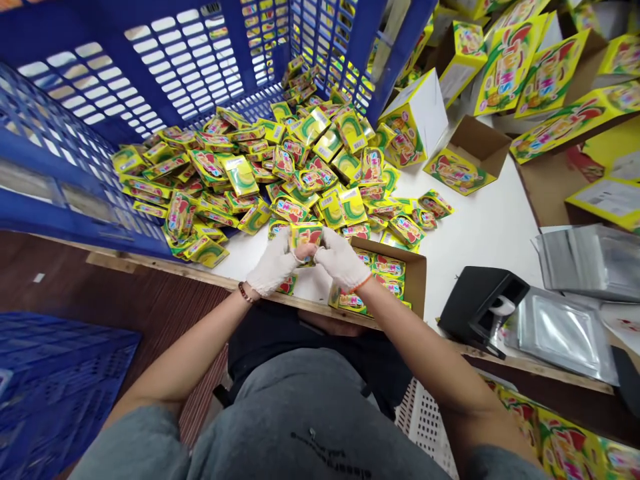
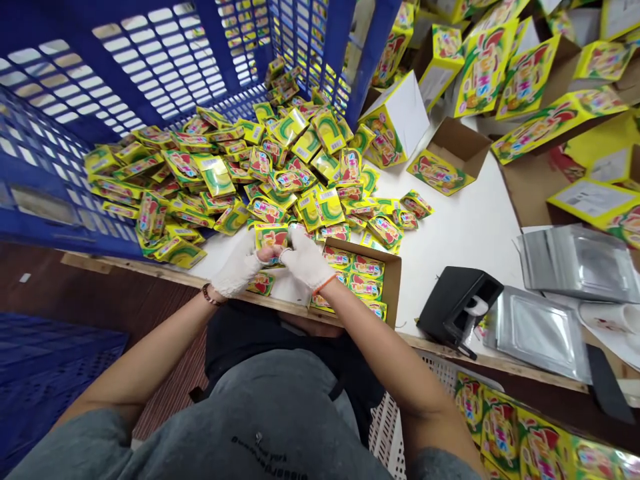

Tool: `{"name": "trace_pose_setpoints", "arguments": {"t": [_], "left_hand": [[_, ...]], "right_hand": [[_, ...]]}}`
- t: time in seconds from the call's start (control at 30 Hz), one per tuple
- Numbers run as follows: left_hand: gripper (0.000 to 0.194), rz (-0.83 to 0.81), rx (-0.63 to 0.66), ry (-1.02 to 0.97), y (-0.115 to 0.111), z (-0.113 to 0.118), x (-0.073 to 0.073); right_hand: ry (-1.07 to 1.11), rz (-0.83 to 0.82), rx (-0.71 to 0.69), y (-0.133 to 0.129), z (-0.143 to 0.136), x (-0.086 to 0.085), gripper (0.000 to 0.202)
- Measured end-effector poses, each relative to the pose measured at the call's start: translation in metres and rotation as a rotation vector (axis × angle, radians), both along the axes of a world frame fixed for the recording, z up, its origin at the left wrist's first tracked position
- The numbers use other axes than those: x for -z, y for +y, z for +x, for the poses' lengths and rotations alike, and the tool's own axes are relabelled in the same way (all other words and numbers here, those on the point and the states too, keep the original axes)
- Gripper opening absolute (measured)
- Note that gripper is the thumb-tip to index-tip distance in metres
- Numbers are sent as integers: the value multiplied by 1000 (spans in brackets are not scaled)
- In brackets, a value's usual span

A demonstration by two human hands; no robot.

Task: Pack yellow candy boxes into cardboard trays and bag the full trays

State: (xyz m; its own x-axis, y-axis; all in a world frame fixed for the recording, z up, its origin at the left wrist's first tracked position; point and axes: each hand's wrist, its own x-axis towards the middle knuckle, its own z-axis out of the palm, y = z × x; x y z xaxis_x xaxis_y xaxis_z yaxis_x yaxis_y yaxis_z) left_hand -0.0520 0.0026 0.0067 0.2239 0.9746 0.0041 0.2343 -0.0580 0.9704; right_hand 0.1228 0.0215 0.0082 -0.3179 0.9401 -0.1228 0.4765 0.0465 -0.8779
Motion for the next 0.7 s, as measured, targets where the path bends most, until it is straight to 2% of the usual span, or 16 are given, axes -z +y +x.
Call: {"name": "trace_pose_setpoints", "arguments": {"t": [0.07, 0.1, 0.17, 0.23, 0.3, 0.37, 0.43, 0.5, 0.53, 0.6, 0.7], "left_hand": [[47, 20, -40, 185, -4, -14, 8], [42, 11, -10, 327, -6, -23, 14], [30, -39, 116, 616, -9, -41, 28], [18, -74, 222, 781, -11, -55, 39], [16, -84, 228, 790, -11, -63, 44], [15, -145, 182, 679, -9, -66, 44], [13, -234, 126, 537, -7, -69, 42], [11, -298, 38, 426, -8, -72, 41], [11, -304, -26, 398, -9, -73, 42], [16, -298, -207, 310, -13, -71, 47], [24, -261, -466, 114, -25, -53, 60]], "right_hand": [[41, -13, 6, -2, -4, 1, 21], [36, -7, -8, -2, -4, 1, 19], [-29, -3, -96, -2, -1, -1, 15], [-145, -23, -259, -3, 0, -1, 11], [-286, -5, -436, -6, -5, 0, 9], [-425, 56, -581, -10, -16, 4, 11], [-528, 124, -655, -14, -28, 8, 14], [-548, 171, -626, -17, -36, 13, 16], [-514, 182, -557, -17, -37, 15, 16], [-375, 131, -335, -17, -37, 20, 17], [-128, -83, -24, -15, -36, 28, 19]]}}
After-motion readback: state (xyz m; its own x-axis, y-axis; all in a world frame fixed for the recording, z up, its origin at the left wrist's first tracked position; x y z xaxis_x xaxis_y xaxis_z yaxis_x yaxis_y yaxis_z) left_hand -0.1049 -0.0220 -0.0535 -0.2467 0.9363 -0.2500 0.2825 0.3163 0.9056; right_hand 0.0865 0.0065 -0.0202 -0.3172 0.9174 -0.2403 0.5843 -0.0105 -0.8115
